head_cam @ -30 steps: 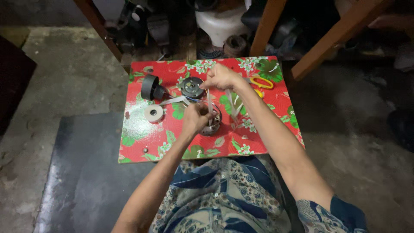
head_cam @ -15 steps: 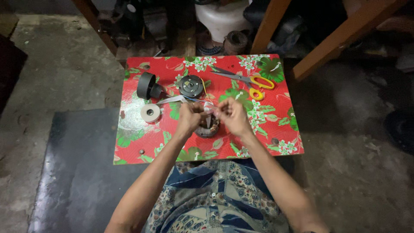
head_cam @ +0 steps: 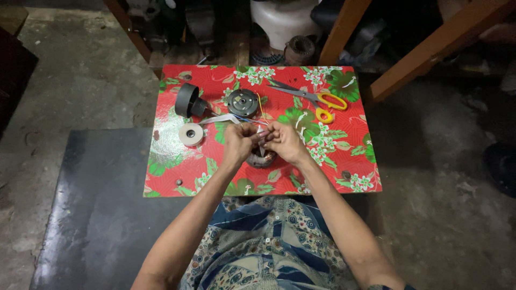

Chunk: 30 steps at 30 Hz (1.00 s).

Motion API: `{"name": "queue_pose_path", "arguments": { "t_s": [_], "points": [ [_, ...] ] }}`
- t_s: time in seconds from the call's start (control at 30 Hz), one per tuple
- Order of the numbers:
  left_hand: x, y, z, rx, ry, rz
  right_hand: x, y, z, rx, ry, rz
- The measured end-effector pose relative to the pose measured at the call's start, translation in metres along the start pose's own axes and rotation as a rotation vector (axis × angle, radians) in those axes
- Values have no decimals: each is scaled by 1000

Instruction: The person wraps a white ribbon or tape around a cylindrical object, likely a motor or spool, on a red floral table. They repeatedly pull the ribbon taut and wind it around the object's circumference, occasionally adjusting the position of the object and the ribbon ends.

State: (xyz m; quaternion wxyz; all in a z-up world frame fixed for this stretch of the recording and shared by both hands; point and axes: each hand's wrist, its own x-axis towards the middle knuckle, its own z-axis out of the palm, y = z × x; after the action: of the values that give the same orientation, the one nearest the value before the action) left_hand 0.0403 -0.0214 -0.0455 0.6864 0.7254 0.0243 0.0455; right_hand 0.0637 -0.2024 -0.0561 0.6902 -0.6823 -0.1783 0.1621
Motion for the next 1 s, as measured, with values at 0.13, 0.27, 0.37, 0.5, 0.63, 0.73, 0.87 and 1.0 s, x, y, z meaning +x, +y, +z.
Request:
{"name": "queue_pose_path", "arguments": {
  "t_s": [0.13, 0.27, 0.37, 0.5, 0.63, 0.73, 0.87, 1.0],
  "points": [
    [0, 2, -3, -97, -14, -17, -3, -11, 2, -221, -11, -6],
    [-2, 7, -3, -46, -46, 16, -10, -26, 7, -312, -21, -31],
    [-2, 8, 2, -37, -34, 37, -13, -34, 8, -363, -22, -22],
    [0, 0, 9, -10, 32, 95, -15, -35, 9, -246, -54, -83],
    [4, -12, 14, -12, 84, 149, -19, -36, 12, -240, -38, -150],
    [7, -18, 14, -127, 49, 121, -24, -39, 19, -361, 84, -132],
    [11, -20, 13, -306, 40, 15, -29, -44, 28, -417, 174, -112],
    [23, -6, 12, -477, -32, -59, -32, -45, 32, -496, 191, -151]
  ]
}}
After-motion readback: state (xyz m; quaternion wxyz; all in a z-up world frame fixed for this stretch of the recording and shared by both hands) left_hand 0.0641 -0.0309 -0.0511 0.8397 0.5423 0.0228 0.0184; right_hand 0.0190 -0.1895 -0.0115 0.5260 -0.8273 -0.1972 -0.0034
